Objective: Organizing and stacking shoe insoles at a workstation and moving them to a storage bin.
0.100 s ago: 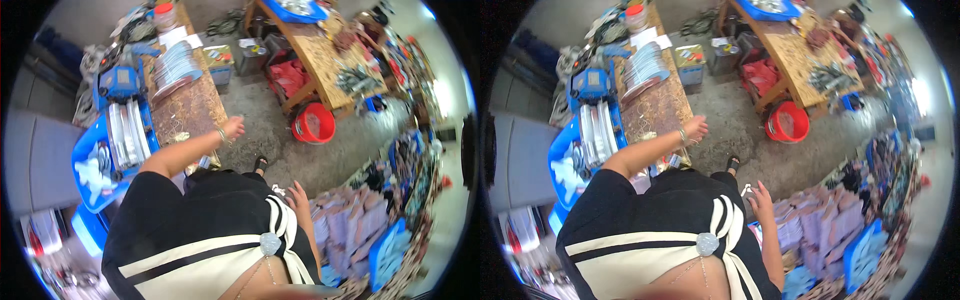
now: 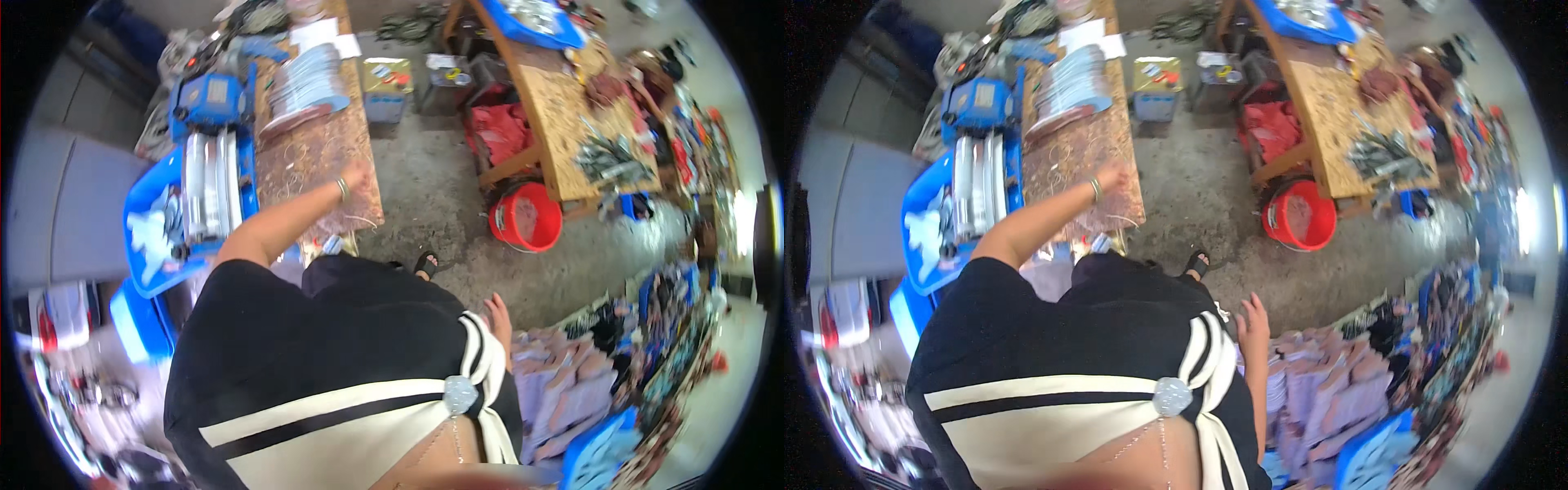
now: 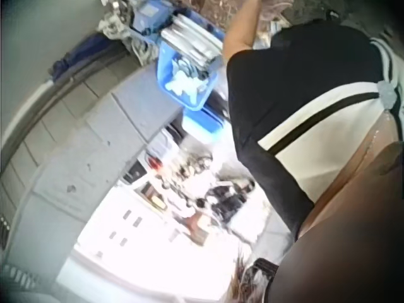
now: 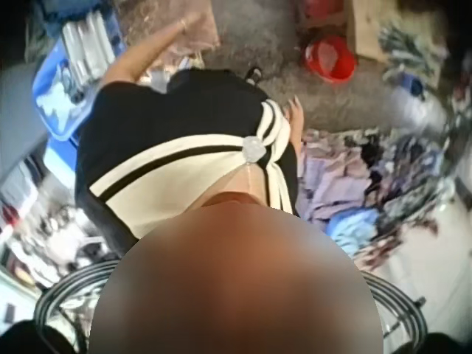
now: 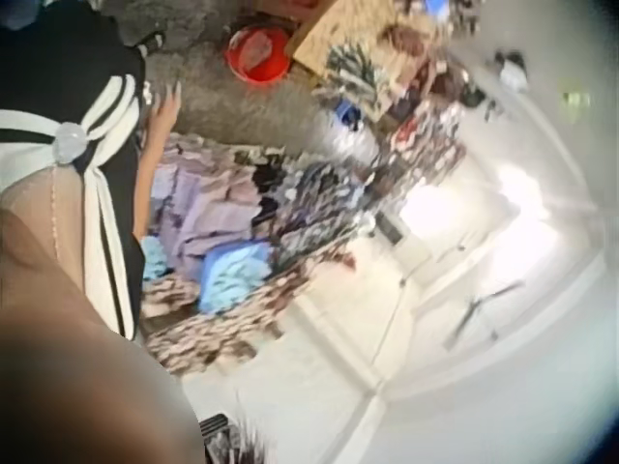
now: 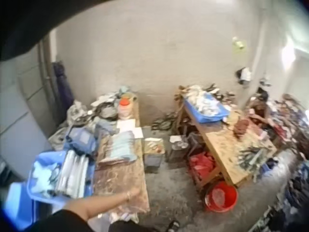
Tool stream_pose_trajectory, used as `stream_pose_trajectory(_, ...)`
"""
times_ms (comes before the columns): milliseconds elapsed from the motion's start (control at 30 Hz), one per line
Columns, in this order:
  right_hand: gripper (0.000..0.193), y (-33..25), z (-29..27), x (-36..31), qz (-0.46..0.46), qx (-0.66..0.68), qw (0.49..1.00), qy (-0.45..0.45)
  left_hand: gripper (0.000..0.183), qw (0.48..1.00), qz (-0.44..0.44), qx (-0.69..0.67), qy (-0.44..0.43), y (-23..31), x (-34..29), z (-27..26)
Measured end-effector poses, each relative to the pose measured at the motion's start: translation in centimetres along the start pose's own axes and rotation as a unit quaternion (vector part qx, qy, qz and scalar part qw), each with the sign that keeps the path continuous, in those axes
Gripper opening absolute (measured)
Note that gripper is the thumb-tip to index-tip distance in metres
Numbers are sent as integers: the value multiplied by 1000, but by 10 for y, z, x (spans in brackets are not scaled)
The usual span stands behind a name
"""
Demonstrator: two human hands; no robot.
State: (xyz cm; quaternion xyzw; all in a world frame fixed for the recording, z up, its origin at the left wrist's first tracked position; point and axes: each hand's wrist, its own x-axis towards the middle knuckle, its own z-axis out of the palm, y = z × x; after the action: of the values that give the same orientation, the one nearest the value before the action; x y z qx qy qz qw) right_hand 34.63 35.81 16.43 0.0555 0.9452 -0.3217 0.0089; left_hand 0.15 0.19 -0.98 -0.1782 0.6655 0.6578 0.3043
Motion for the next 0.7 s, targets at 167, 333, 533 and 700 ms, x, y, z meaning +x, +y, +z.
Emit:
stream_pose_trajectory(167, 29, 51, -48, 147, -59, 46, 992, -98, 36, 965, 4, -65, 254, 33, -1, -69)
stream_pose_trajectory(333, 28, 44, -47, 294, -224, -11, 948, -225, 46, 905, -50, -217, 361, 34, -4, -89)
stream_pose_trajectory(533, 39, -61, 29, 446, -443, -22, 851, -280, 66, 806, 6, -403, 433, 72, 20, -107)
stream_pose_trajectory(700, 49, -160, 120, 512, -510, -54, 800, -313, 74, 727, -38, -467, 502, 95, 89, -132)
